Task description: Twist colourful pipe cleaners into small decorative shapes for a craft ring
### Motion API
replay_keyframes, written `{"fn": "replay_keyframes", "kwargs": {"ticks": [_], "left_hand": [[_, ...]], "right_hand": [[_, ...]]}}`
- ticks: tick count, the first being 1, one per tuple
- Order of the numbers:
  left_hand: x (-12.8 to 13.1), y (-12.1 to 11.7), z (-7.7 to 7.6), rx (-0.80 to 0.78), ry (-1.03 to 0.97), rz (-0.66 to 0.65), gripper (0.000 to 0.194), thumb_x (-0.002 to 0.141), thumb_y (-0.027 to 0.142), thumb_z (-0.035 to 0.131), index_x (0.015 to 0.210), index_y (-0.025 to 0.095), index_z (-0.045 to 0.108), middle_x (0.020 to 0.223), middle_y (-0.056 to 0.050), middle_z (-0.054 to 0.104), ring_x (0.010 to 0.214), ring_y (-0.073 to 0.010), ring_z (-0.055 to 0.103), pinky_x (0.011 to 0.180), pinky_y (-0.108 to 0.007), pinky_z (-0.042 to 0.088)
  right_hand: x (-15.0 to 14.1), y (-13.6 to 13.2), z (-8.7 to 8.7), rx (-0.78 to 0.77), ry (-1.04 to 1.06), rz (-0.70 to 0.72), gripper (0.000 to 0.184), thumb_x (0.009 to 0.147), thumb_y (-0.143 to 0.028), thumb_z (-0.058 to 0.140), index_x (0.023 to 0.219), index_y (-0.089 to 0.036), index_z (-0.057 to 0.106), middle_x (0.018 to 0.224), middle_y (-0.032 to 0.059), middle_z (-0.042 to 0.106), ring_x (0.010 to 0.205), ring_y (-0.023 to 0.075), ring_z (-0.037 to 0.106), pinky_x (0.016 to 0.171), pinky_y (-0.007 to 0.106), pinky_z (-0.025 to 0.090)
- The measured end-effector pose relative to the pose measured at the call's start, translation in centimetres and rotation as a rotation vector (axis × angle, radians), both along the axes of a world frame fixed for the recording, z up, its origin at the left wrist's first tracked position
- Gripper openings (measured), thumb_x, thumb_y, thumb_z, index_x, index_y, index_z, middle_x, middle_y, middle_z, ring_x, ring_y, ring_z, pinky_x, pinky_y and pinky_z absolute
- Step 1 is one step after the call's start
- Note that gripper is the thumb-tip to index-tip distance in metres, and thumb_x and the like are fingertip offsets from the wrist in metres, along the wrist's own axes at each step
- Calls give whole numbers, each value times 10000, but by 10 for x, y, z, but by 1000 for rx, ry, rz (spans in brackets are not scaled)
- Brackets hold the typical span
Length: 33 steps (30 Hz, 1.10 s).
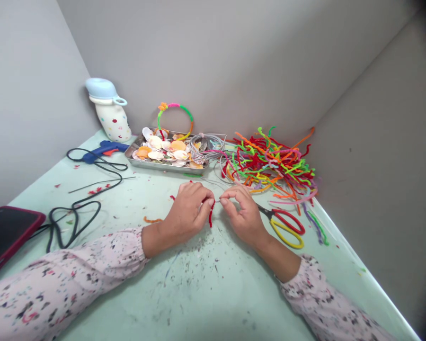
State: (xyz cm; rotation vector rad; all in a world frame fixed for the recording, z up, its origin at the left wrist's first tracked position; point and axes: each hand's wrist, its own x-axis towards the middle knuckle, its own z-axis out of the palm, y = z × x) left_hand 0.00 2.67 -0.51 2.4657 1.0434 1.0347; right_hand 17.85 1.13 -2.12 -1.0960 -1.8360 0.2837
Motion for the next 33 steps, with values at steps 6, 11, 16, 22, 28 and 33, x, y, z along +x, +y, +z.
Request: {"fn": "replay_keyframes", "kwargs": {"ticks": [6, 11, 16, 22, 28, 33], "left_hand": [[0, 1, -3, 21, 56, -3, 210, 932, 220, 362, 810, 173, 527, 781, -41, 567, 798, -195, 500, 787, -380, 360], [0, 2, -5, 17, 112, -20, 235, 946, 224, 322, 822, 175, 516, 791, -50, 551, 790, -204, 486, 773, -384, 365], [0, 3, -6, 5, 101, -36, 255, 959, 242, 305, 821, 175, 508, 791, -49, 538, 788, -201, 471, 775, -384, 365], [-1, 1, -1, -63, -43, -42, 168, 932, 210, 370, 895, 177, 529, 853, -39, 571, 864, -195, 501, 827, -379, 366], [-2, 0, -1, -68, -135, 2, 94, 876, 167, 422, 897, 183, 512, 898, -40, 575, 878, -192, 510, 824, -367, 379], [-2, 0, -1, -92, -156, -21, 88, 883, 174, 418, 871, 177, 504, 865, -36, 559, 848, -186, 499, 805, -359, 375]], "right_hand": [[1, 0, 1, 10, -26, 7, 62, 896, -231, 534, 857, -235, 582, 865, 28, 595, 883, 205, 534, 870, 404, 408], [1, 0, 0, 8, -41, 9, 58, 891, -230, 539, 858, -232, 586, 872, 30, 600, 888, 206, 532, 883, 405, 404], [0, 0, -1, 7, -37, 9, 62, 893, -234, 538, 852, -235, 584, 868, 27, 600, 883, 207, 538, 877, 398, 407], [1, 1, -1, 12, 7, -24, 74, 902, -240, 521, 855, -240, 578, 863, 17, 602, 882, 203, 542, 894, 398, 402], [3, 0, -1, 33, 27, -30, 63, 875, -222, 556, 924, -244, 589, 925, 25, 604, 936, 208, 546, 929, 410, 398], [1, -1, 0, 87, -52, -10, 167, 807, -172, 628, 951, -249, 596, 944, 32, 614, 947, 219, 553, 933, 429, 402]]}}
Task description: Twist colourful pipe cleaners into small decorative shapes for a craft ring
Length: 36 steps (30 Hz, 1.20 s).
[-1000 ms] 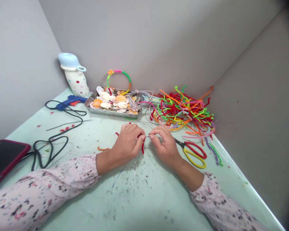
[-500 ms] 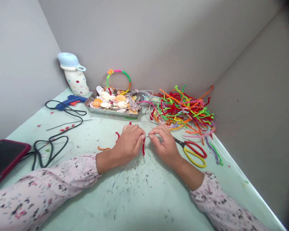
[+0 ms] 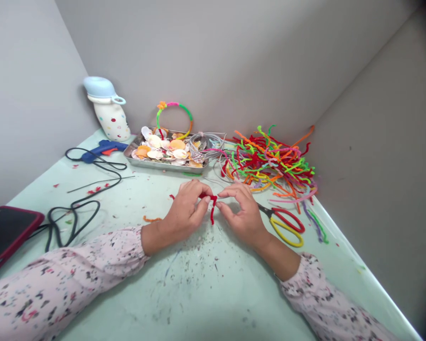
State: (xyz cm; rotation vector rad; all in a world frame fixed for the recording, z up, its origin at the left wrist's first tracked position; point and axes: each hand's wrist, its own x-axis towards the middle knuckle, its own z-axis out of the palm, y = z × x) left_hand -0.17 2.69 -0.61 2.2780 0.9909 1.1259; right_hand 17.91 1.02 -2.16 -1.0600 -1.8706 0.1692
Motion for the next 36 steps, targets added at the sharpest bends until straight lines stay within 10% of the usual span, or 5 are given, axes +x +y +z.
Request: {"fn": "replay_keyframes", "kwargs": {"ticks": [36], "left_hand": [[2, 0, -4, 55, 79, -22, 121, 919, 214, 401, 892, 174, 512, 847, -44, 561, 831, -191, 489, 813, -383, 374]], "right_hand": [[-1, 2, 1, -163, 97, 46, 99, 855, -294, 610, 789, -221, 601, 841, 18, 605, 896, 200, 549, 878, 376, 405]]}}
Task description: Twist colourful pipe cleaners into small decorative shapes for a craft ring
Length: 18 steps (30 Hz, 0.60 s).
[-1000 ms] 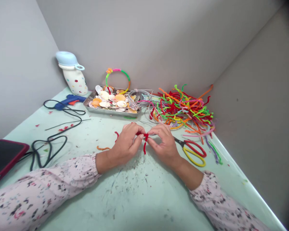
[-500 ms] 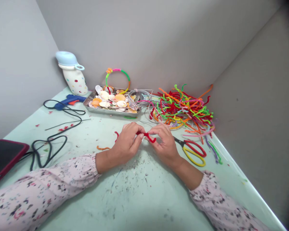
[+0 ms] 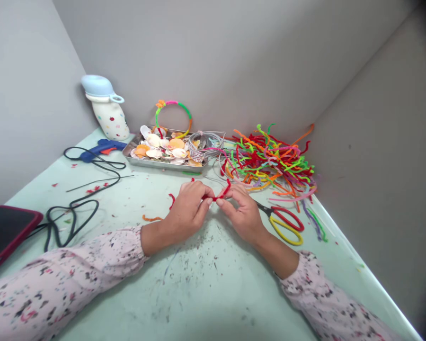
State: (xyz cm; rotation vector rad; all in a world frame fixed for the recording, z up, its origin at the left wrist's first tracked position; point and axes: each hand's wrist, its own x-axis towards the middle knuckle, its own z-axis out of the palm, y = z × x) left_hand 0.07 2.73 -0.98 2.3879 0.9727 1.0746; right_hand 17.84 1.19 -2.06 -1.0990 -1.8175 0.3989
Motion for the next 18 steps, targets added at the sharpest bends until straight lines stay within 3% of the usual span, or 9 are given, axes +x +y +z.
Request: {"fn": "replay_keyframes", "kwargs": {"ticks": [6, 18], "left_hand": [[0, 0, -1, 17, 28, -19, 128, 922, 220, 386, 885, 181, 503, 846, -44, 567, 839, -195, 491, 847, -399, 364], [1, -1, -2, 44, 66, -40, 137, 923, 204, 378, 901, 178, 510, 862, -55, 571, 843, -201, 483, 829, -397, 367]], "right_hand": [[2, 0, 1, -100, 81, 37, 109, 840, -296, 621, 766, -216, 609, 848, 17, 608, 901, 197, 553, 861, 355, 412], [4, 2, 0, -158, 104, 92, 188, 892, -302, 524, 745, -205, 588, 788, 4, 566, 813, 168, 536, 794, 323, 426]]}}
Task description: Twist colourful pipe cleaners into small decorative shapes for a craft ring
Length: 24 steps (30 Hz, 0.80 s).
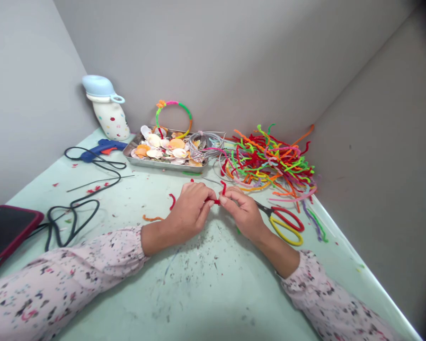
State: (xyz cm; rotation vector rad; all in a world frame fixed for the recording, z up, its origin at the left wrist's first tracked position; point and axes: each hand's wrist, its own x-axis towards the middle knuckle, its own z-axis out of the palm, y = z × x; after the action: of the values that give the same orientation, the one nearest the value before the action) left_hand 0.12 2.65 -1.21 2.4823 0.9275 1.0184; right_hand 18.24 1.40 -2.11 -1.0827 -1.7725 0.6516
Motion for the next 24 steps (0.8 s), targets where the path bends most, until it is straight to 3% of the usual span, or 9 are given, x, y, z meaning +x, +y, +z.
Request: {"fn": "replay_keyframes", "kwargs": {"ticks": [6, 9, 13, 18, 24], "left_hand": [[0, 1, 1, 4, -6, 15, 136, 920, 205, 379, 891, 179, 509, 850, -51, 570, 836, -200, 483, 818, -394, 369], [-1, 1, 3, -16, -39, 46, 138, 926, 217, 378, 885, 180, 504, 839, -44, 565, 823, -194, 486, 804, -385, 370], [-1, 0, 4, -50, -79, 95, 136, 929, 226, 381, 895, 181, 504, 843, -41, 558, 828, -193, 494, 812, -376, 367], [-1, 1, 4, -67, -96, 92, 129, 924, 218, 392, 892, 179, 511, 848, -40, 564, 833, -192, 500, 820, -373, 365], [0, 0, 3, -69, -86, 67, 140, 930, 233, 384, 880, 180, 504, 849, -43, 566, 824, -190, 498, 811, -375, 374]], "right_hand": [[-1, -1, 0, -12, -9, -30, 177, 890, -307, 532, 759, -209, 599, 793, 3, 586, 817, 171, 558, 797, 328, 441], [-2, -1, -1, 85, -28, -128, 98, 859, -320, 596, 843, -224, 602, 869, 12, 612, 893, 189, 570, 873, 363, 428], [-1, -2, -1, 277, -64, -245, 184, 793, -319, 689, 916, -242, 576, 935, 24, 606, 947, 211, 565, 920, 416, 416], [-1, -3, 0, 444, -170, -206, 132, 793, -265, 699, 872, -266, 592, 886, 12, 635, 907, 214, 585, 888, 427, 431], [-2, -2, 1, 467, -197, -175, 146, 793, -244, 700, 915, -290, 634, 883, 7, 654, 904, 214, 586, 892, 439, 441]]}}
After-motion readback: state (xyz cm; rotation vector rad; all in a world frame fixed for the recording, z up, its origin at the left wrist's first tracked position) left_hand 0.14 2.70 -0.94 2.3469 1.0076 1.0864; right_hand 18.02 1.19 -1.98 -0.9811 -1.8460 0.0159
